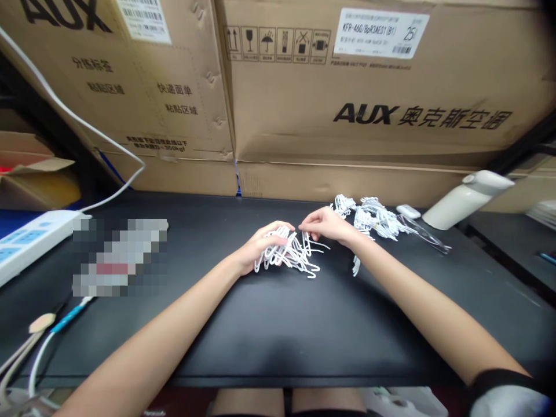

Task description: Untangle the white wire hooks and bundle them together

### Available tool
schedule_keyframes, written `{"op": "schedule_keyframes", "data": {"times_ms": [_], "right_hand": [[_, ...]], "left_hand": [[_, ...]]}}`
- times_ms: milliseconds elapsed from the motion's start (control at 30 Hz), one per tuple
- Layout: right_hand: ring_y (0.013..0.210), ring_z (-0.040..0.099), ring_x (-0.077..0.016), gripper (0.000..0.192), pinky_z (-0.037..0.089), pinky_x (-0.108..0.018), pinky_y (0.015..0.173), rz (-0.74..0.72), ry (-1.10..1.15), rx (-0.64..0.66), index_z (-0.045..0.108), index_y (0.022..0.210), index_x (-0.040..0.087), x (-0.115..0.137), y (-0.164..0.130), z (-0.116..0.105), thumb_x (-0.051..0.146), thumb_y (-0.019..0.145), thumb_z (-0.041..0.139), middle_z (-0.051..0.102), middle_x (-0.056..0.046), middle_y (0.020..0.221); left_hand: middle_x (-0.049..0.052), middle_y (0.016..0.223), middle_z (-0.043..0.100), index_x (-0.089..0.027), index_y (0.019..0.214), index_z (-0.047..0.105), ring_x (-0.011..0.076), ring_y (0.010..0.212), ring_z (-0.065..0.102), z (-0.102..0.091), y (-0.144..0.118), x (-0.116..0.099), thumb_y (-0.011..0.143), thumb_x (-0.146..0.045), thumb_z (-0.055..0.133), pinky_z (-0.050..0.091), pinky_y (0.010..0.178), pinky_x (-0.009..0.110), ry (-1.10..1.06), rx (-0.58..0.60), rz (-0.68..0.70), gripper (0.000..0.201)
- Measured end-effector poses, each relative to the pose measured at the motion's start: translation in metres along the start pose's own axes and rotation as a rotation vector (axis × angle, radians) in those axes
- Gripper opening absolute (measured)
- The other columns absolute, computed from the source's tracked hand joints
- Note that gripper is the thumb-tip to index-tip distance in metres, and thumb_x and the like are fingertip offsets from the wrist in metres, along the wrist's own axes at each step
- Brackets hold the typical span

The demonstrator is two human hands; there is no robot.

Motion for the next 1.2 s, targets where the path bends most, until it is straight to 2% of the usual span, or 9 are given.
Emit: {"op": "schedule_keyframes", "data": {"times_ms": [100,267,367,433,533,667,833,1033,1200], "right_hand": [[0.041,0.052,-0.0086,0.015,0.044,-0.021,0.045,-0.044,-0.010,-0.080,0.068,0.066,0.012,0.002,0.002,-0.010,0.027,0.068,0.069,0.060,0.000,0.050],[0.043,0.055,-0.0107,0.018,0.045,-0.022,0.044,-0.214,-0.067,-0.305,0.066,0.070,0.013,0.016,-0.002,-0.035,0.031,0.071,0.066,0.062,-0.002,0.055],[0.051,0.060,-0.0122,0.021,0.050,-0.023,0.050,-0.365,0.055,-0.513,0.066,0.078,0.013,0.032,-0.015,-0.051,0.033,0.072,0.067,0.064,-0.003,0.061],[0.057,0.063,-0.0134,0.026,0.053,-0.025,0.054,-0.427,0.185,-0.598,0.066,0.086,0.013,0.042,-0.025,-0.059,0.035,0.071,0.069,0.067,-0.004,0.067],[0.060,0.066,-0.0156,0.031,0.055,-0.026,0.055,-0.402,0.269,-0.528,0.067,0.087,0.012,0.054,-0.031,-0.056,0.036,0.067,0.073,0.069,-0.006,0.069],[0.052,0.064,-0.0153,0.023,0.055,-0.026,0.051,-0.328,0.157,-0.473,0.068,0.071,0.011,0.063,-0.038,-0.052,0.032,0.065,0.073,0.066,-0.005,0.058],[0.049,0.063,-0.0152,0.009,0.054,-0.024,0.049,-0.258,0.060,-0.399,0.066,0.066,0.012,0.063,-0.038,-0.039,0.021,0.065,0.067,0.065,-0.005,0.054],[0.045,0.063,-0.0147,0.007,0.054,-0.023,0.047,-0.191,0.167,-0.245,0.065,0.064,0.011,0.059,-0.035,-0.011,0.018,0.063,0.067,0.063,-0.003,0.049],[0.045,0.063,-0.0143,0.008,0.053,-0.022,0.046,-0.190,0.228,-0.236,0.064,0.065,0.012,0.062,-0.040,-0.001,0.019,0.064,0.068,0.063,-0.002,0.049]], "left_hand": [[-0.001,0.074,0.061,-0.019,0.106,0.053,0.0109,0.054,0.058,-0.002,0.000,0.000,0.072,-0.022,0.064,0.045,0.044,0.019,-0.003,-0.015,-0.010,0.036],[0.000,0.074,0.060,-0.019,0.106,0.053,0.0146,0.059,0.063,-0.006,0.000,0.001,0.071,-0.023,0.064,0.045,0.044,0.019,-0.016,-0.043,-0.024,0.037],[-0.001,0.076,0.059,-0.019,0.105,0.053,0.0146,0.059,0.064,-0.010,0.001,-0.002,0.070,-0.024,0.066,0.046,0.045,0.019,-0.015,-0.101,0.016,0.037],[-0.002,0.076,0.057,-0.019,0.104,0.054,0.0124,0.056,0.061,-0.014,0.000,-0.008,0.071,-0.027,0.067,0.050,0.047,0.022,0.012,-0.169,0.083,0.036],[-0.003,0.073,0.056,-0.020,0.104,0.053,0.0101,0.049,0.056,-0.018,-0.003,-0.019,0.075,-0.033,0.066,0.051,0.044,0.024,0.082,-0.272,0.189,0.034],[-0.004,0.068,0.054,-0.020,0.105,0.051,0.0111,0.045,0.055,-0.017,-0.010,-0.031,0.076,-0.035,0.066,0.049,0.040,0.024,0.207,-0.349,0.290,0.036],[-0.001,0.078,0.057,-0.021,0.106,0.052,0.0098,0.048,0.056,-0.007,-0.019,-0.040,0.076,-0.035,0.066,0.048,0.044,0.023,0.367,-0.362,0.375,0.036],[0.001,0.084,0.060,-0.020,0.108,0.054,0.0100,0.053,0.056,0.004,-0.026,-0.042,0.076,-0.033,0.066,0.048,0.051,0.023,0.492,-0.343,0.419,0.037],[0.003,0.090,0.063,-0.020,0.110,0.054,0.0138,0.067,0.059,0.009,-0.030,-0.047,0.076,-0.036,0.067,0.047,0.067,0.025,0.738,-0.352,0.481,0.040]]}}
Point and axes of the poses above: each hand's wrist, its own y-axis towards the middle knuckle, its own z-axis out of the palm, x = y × z, the point moved 8 cm from there along y, towards the middle knuckle
